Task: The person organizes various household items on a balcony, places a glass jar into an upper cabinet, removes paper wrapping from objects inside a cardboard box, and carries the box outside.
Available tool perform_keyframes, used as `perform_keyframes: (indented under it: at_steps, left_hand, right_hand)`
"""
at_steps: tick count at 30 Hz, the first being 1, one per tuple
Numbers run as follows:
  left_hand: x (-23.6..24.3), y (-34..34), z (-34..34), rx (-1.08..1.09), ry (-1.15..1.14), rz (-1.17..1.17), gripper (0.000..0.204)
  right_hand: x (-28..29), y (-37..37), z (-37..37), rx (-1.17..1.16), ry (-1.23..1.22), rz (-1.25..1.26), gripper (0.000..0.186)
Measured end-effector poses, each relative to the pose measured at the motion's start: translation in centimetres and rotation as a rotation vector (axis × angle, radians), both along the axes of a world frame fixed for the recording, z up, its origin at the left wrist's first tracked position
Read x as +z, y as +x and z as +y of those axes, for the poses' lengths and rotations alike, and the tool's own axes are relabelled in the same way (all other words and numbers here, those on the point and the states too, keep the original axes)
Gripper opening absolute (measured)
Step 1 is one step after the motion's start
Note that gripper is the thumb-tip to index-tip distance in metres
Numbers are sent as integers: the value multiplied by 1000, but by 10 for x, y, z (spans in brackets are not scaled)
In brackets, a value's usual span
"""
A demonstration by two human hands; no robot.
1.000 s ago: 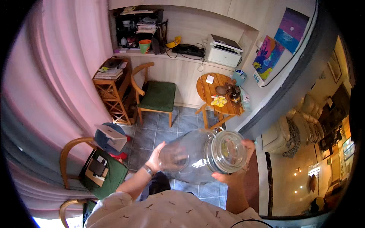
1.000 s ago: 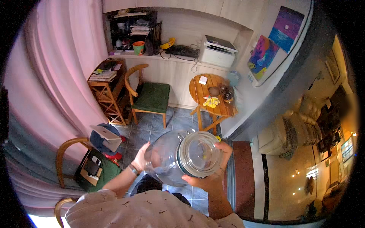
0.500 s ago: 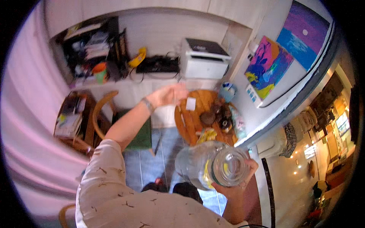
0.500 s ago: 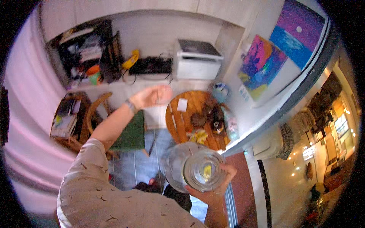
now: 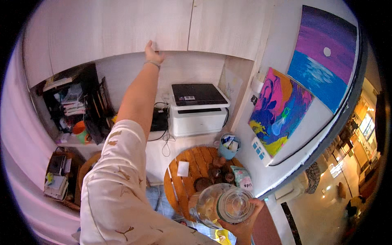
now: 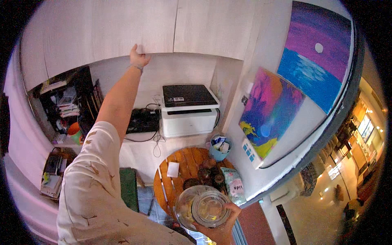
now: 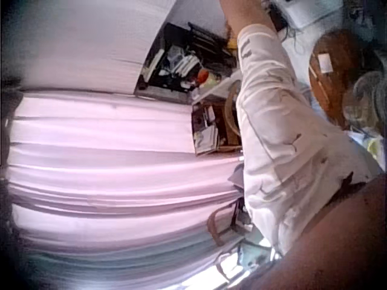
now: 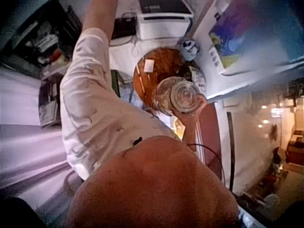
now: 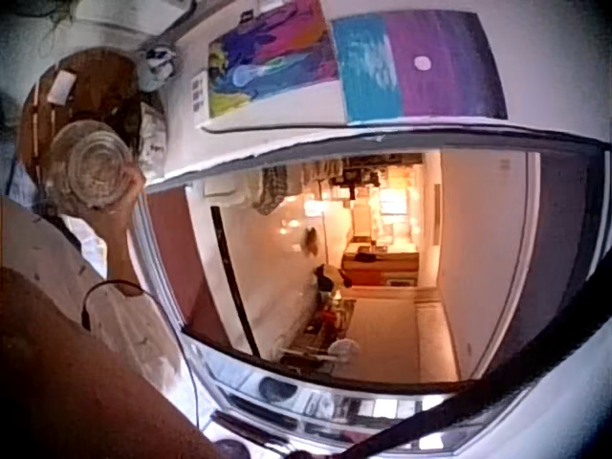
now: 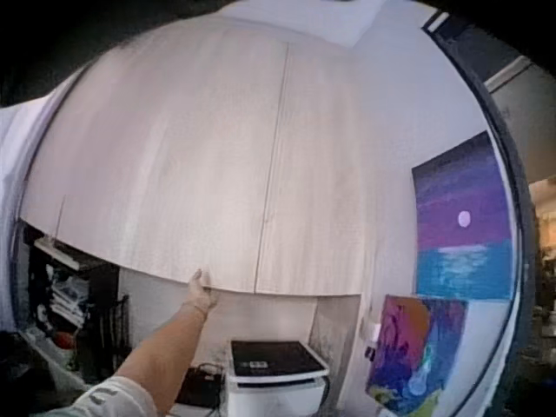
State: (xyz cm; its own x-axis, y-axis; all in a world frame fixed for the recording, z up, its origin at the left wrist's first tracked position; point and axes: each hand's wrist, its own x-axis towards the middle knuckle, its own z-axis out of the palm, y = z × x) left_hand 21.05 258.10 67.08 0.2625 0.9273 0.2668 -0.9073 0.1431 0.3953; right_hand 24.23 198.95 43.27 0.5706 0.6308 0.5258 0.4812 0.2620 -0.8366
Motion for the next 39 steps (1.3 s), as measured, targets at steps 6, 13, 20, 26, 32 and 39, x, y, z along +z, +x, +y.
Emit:
perform_keyframes:
  at_steps: [6, 13, 20, 26, 32, 39]
  left_hand:
    - [-10, -16, -1, -11, -4, 72, 51]
    - [-74, -191, -53, -312, 524, -434, 16]
    - [-66, -239, -74, -376, 406, -704, 13]
    - [-63, -59, 27, -578, 173, -227, 46]
    - [25, 112, 27, -258, 52, 370, 50]
    - [10, 138, -21, 266, 349, 719, 40]
  right_hand:
    - [1, 52, 40, 103, -11, 110, 98]
    - [25, 69, 89, -20, -184, -230, 92]
    - [43, 57, 107, -33, -213, -175, 93]
    - [49, 47, 114, -45, -197, -172, 93]
    - [50, 45, 112, -44, -182, -163, 94]
    - [42, 43, 88, -77, -190, -146, 95]
